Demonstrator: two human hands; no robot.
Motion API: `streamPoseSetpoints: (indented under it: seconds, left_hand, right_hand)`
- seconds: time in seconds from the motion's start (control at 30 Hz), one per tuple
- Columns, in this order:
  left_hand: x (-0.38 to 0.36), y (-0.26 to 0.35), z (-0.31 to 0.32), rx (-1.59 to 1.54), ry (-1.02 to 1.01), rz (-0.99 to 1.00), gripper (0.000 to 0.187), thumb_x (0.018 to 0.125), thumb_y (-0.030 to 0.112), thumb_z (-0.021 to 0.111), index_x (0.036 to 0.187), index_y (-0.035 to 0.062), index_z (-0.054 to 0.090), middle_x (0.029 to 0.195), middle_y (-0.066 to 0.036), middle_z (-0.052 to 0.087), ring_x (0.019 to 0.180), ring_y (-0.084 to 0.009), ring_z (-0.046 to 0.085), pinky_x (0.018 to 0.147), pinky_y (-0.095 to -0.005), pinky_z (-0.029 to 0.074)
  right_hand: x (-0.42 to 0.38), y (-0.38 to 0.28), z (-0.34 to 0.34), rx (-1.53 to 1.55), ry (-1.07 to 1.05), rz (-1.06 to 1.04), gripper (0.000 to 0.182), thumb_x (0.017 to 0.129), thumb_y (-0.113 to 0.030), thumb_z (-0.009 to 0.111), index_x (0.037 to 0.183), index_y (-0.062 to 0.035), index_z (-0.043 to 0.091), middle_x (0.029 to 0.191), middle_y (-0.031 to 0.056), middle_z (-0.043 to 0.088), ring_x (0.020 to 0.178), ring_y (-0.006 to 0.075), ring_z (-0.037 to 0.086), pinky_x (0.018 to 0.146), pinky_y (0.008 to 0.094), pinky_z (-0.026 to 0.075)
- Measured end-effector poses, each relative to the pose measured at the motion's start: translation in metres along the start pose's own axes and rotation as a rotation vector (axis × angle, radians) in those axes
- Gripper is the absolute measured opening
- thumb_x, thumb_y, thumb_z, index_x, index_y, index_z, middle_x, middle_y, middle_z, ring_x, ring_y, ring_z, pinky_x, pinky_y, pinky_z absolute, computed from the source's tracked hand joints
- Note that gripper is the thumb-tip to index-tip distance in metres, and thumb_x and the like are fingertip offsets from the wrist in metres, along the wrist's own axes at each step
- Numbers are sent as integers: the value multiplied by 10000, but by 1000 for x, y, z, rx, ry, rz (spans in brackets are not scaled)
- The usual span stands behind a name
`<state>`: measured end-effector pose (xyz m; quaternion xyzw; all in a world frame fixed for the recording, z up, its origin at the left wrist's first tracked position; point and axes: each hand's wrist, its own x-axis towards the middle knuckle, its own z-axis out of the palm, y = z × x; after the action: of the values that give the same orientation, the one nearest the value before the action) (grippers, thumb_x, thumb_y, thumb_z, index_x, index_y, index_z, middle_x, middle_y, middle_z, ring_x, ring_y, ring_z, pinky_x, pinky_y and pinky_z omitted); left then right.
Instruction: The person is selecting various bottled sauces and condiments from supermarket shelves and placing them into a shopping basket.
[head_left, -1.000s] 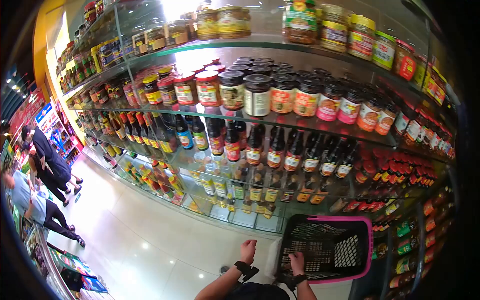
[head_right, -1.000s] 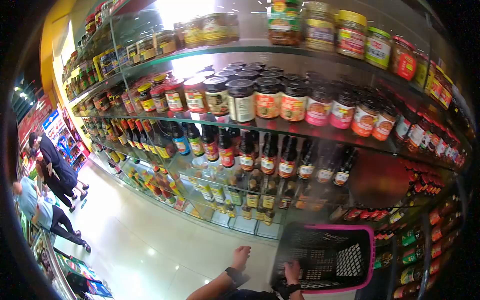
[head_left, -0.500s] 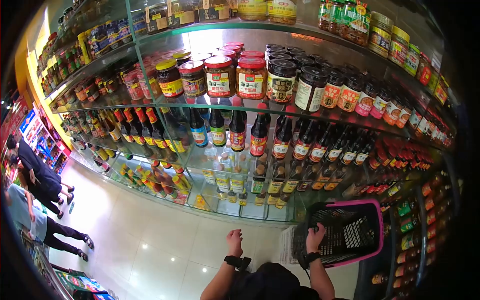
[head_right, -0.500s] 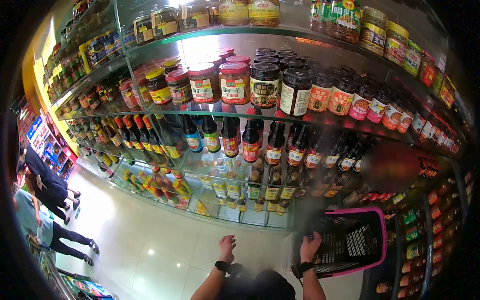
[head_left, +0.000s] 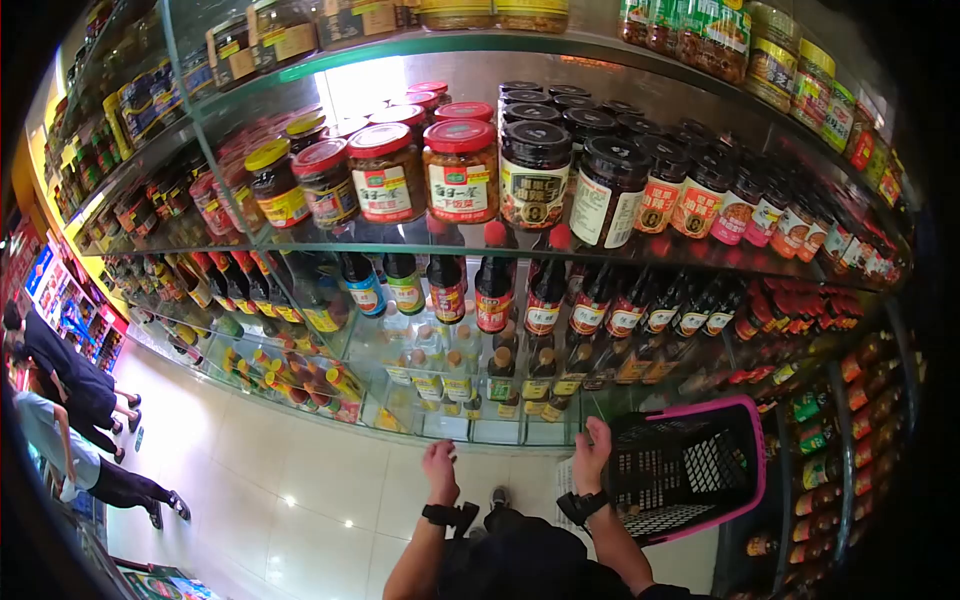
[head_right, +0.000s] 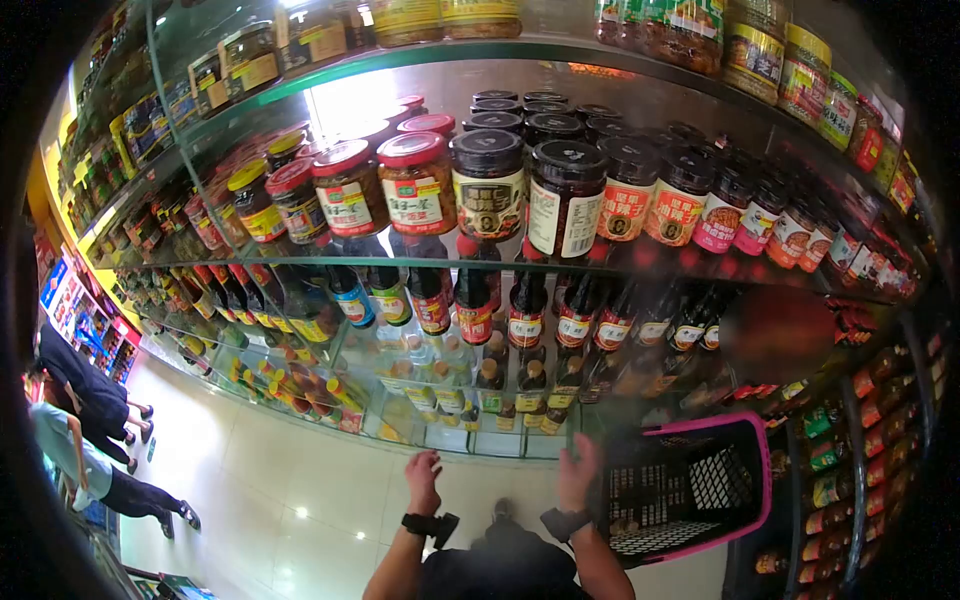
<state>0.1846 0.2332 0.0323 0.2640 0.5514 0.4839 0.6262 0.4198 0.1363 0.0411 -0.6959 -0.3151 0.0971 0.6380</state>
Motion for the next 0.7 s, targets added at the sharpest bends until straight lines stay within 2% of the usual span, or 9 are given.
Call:
streamPoseSetpoints:
  seconds: [0.03,0.17,0.23,0.3,0.37,0.5,0.57,0.63,0.7]
  left_hand:
    - [10,16,8,-39,9,80,180,803,139,489,895,22,591,835,-51,576,798,-150,528,729,-296,427]
    - [33,98,38,-22,-54,318,153,845,156,508,877,27,585,821,-33,575,794,-115,523,712,-265,423]
    - [42,137,56,1,-85,419,148,838,154,495,876,36,576,882,-45,587,849,-140,554,749,-279,424]
    - [42,175,76,-65,-120,484,149,845,122,511,892,-8,566,837,-38,573,815,-106,519,730,-254,413]
    - [54,198,89,-34,-114,551,147,834,101,510,915,-10,563,867,-43,570,824,-110,517,742,-254,409]
    - [73,215,108,-11,-132,699,197,798,55,517,982,-8,546,945,-55,554,868,-128,503,774,-256,398]
    - [89,211,114,127,-146,741,289,756,65,562,1029,-14,507,965,-85,536,927,-179,492,832,-296,385]
    - [91,208,126,86,-130,790,281,758,50,556,1027,-9,501,931,-51,533,872,-131,491,815,-255,379]
    - [93,213,127,83,-104,783,309,742,70,576,1030,-3,490,976,-70,504,921,-154,470,840,-278,370]
  right_hand:
    - [10,-9,7,99,0,3,315,733,45,525,1045,7,501,1029,97,532,994,197,506,905,310,374]
    - [41,-37,27,36,-10,32,297,743,51,510,1037,10,504,1030,95,535,988,193,509,899,303,378]
    - [50,-42,35,99,32,-81,276,747,50,504,1020,10,515,1010,90,541,961,184,514,880,296,387]
    - [55,-54,38,102,35,-76,269,748,49,502,1013,9,517,994,83,543,944,175,515,870,291,390]
    - [58,-60,41,102,38,-78,261,749,47,500,1007,8,518,979,75,544,927,167,516,861,287,393]
    - [55,-63,47,167,70,-67,255,752,61,483,998,4,520,945,51,542,891,138,509,826,267,399]
    - [55,-67,57,180,61,-78,255,754,65,479,998,3,522,938,45,541,886,130,506,814,258,401]
    - [54,-75,68,241,14,-88,250,758,69,480,993,-3,526,930,46,540,866,128,511,800,251,407]
    - [55,-88,80,235,-49,-122,243,762,69,481,990,-5,526,936,47,543,871,130,519,802,251,410]
